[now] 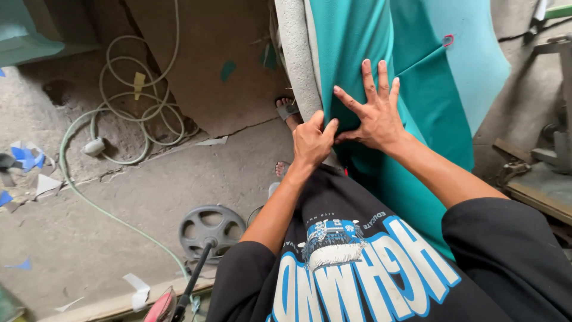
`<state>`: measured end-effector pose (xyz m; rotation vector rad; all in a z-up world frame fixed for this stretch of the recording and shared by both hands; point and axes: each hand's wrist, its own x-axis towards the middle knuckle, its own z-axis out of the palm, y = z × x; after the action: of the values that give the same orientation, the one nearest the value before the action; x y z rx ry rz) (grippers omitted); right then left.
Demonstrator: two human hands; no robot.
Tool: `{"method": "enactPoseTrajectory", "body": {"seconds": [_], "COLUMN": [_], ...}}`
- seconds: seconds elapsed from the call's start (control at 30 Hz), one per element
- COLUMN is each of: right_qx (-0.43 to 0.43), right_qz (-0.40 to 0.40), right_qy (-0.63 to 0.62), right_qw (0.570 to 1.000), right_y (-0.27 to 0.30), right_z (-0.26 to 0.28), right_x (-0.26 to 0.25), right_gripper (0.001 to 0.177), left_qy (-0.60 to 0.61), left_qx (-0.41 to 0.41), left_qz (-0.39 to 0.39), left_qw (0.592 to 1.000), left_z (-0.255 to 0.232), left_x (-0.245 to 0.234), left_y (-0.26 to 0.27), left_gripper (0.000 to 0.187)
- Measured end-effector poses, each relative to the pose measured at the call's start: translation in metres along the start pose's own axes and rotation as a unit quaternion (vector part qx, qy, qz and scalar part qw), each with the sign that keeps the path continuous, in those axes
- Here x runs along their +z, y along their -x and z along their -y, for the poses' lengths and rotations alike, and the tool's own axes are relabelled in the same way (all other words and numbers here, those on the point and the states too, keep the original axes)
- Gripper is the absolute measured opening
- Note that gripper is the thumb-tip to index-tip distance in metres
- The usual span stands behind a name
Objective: The person stretches a teal fabric cover over a chair frame and secures it using a pneumatic staple gun. They repeatedly pull the fabric taut and apply staples along the edges of the foam base to attach the material.
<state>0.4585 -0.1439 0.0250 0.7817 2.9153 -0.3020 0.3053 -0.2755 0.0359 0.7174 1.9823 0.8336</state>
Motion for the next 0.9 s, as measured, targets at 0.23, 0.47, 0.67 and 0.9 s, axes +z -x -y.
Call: {"method": "enactPoseTrajectory", "body": {"seconds": [0.23,0.47,0.67,0.9], "right_qx": [0.028,0.066,0.079,0.11], "right_qz": [0.02,0.027,0.087,0.116], "right_qy": [0.01,0.056,0.084,-0.015], "right_qw": [0.999,0.996,0.989,0.987], "right_y": [-0.008,-0.017,-0.024,-0.03], "right_z": [0.012,0.021,0.025,0.035], "right_x": [-0.007,-0.005,-0.016,-0.035], "right_gripper": [0.133,0.135,0.136,0.124], "left_qy": [-0.058,-0.116,-0.063,-0.002], "left_qx": [0.016,-0.011,-0.041,-0.006], "left_qz": [-0.063,-0.052,-0.041,-0.051], "left_qw": [0.996,0.992,0.996,0.999], "left_z": [0.011,0.01,0.023,0.038], "left_x": [0.011,0.01,0.016,0.022], "left_y": [-0.004,-0.012,-0.017,-0.028], "left_gripper": [0.04,0.04,0.043,0.04]}}
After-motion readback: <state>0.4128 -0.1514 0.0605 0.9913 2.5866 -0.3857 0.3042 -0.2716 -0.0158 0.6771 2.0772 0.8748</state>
